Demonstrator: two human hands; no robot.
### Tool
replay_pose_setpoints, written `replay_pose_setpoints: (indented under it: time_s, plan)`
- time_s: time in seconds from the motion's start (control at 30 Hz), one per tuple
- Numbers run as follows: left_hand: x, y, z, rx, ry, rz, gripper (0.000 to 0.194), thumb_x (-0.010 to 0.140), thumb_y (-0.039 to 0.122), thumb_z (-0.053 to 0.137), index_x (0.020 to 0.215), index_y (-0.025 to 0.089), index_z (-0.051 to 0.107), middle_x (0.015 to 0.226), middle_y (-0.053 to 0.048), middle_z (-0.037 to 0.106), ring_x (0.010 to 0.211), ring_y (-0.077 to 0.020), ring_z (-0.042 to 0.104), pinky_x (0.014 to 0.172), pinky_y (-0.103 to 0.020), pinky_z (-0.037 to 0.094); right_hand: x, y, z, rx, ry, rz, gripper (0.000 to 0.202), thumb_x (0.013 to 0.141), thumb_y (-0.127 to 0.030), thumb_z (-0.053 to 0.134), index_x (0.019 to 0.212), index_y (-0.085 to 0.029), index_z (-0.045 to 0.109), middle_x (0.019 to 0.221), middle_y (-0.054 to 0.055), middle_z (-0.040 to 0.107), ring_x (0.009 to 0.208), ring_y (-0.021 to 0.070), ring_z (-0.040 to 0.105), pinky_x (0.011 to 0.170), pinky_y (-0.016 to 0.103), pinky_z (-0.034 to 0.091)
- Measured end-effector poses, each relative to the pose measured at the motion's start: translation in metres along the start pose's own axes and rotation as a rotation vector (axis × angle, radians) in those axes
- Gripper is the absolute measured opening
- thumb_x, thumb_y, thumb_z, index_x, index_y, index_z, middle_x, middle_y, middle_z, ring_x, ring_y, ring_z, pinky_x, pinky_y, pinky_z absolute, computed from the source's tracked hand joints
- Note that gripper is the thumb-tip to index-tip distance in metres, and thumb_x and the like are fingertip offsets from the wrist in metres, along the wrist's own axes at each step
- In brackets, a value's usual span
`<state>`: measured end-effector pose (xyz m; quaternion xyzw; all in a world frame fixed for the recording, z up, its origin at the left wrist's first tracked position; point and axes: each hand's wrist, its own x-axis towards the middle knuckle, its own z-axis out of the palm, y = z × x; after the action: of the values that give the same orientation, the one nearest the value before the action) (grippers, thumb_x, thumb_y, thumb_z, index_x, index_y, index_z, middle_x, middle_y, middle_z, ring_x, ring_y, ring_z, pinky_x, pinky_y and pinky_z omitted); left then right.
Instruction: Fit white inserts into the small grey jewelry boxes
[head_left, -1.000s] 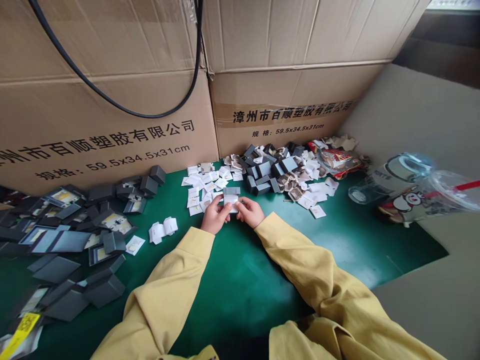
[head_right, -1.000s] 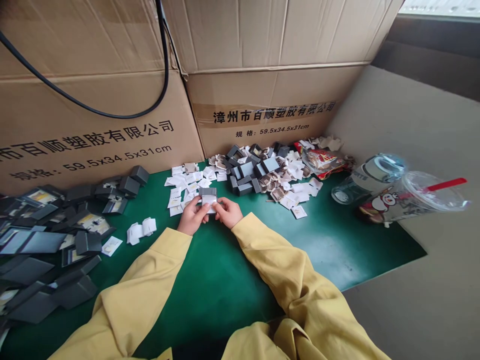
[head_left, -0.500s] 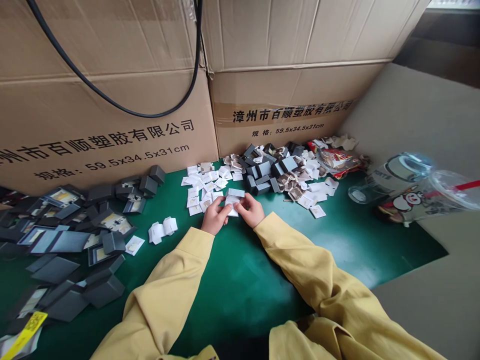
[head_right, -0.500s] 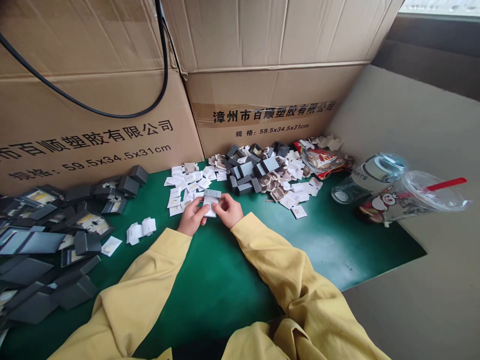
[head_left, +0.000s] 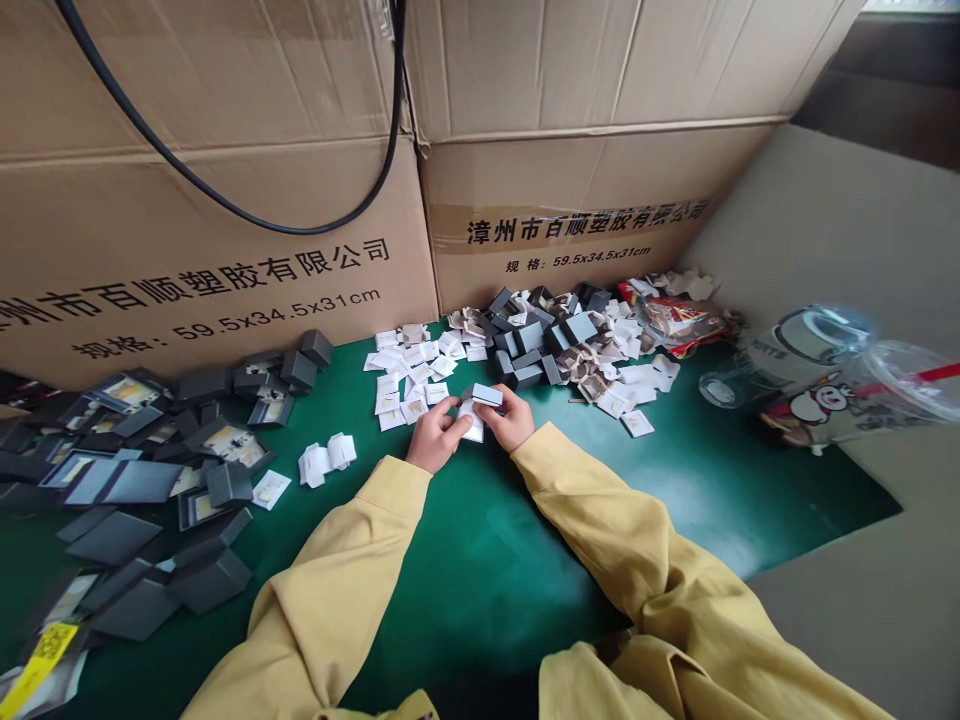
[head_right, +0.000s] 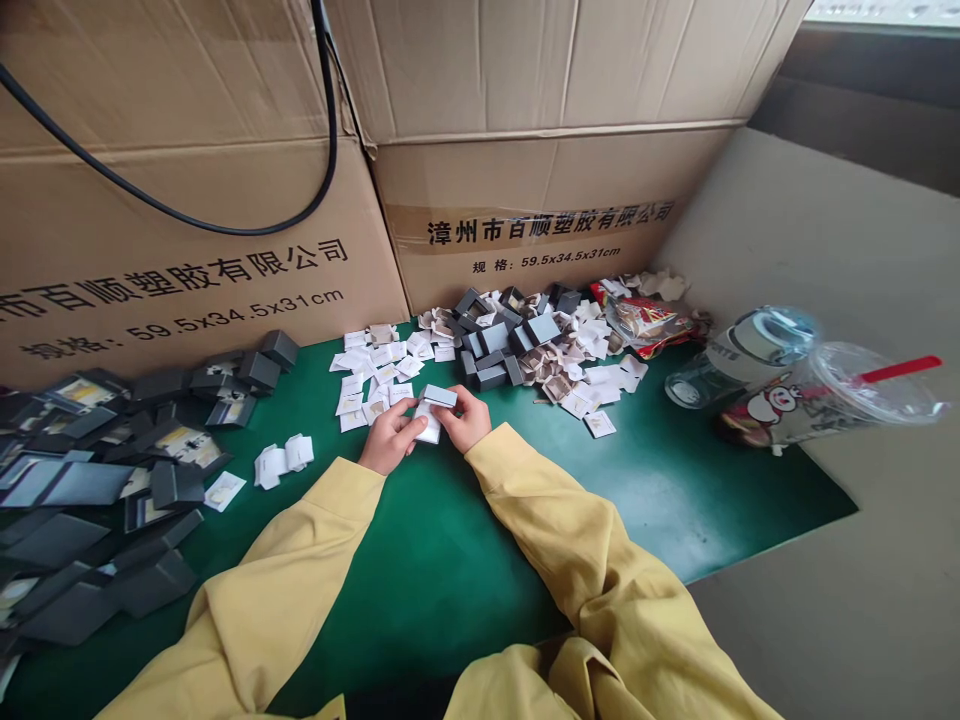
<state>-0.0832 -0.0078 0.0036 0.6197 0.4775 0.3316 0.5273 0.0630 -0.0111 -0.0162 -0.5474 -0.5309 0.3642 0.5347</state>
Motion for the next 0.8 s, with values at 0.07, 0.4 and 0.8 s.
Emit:
replay_pose_setpoints:
  time_s: [0.07,0.4,0.8]
  plan:
    - [0.000,0.001,0.000,0.039,0.008,-0.002,0.033,0.075,0.040,0.053,0.097,0.015,0.053,0.040,0.006,0.045,0.036,-0.0082,0.040,0.040,-0.020,0.033,0.002,0.002,-0.001,-0.039,-0.021,0.019,0.019,0.068,-0.036,0.057,0.074,-0.018,0.056,0.062,-0.003,0.055,0.055,0.0097,0.047,0.053,0.021,0.041]
    - [0.003,0.003,0.003,0.100,0.064,-0.027,0.031,0.074,0.043,0.052,0.091,0.017,0.055,0.037,0.006,0.045,0.035,-0.0096,0.042,0.041,-0.020,0.035,0.001,-0.005,-0.003,-0.052,0.048,-0.086,0.030,0.066,-0.029,0.060,0.094,-0.019,0.055,0.088,0.002,0.061,0.065,0.0112,0.053,0.055,0.022,0.045]
    - [0.006,-0.001,0.004,0.097,0.099,-0.061,0.030,0.073,0.044,0.051,0.087,0.018,0.055,0.036,0.006,0.046,0.034,-0.0098,0.042,0.039,-0.020,0.035,-0.004,-0.008,-0.007,-0.211,0.204,-0.487,0.005,0.076,-0.023,0.056,0.079,-0.018,0.056,0.098,0.007,0.055,0.051,0.0057,0.044,0.046,0.023,0.043]
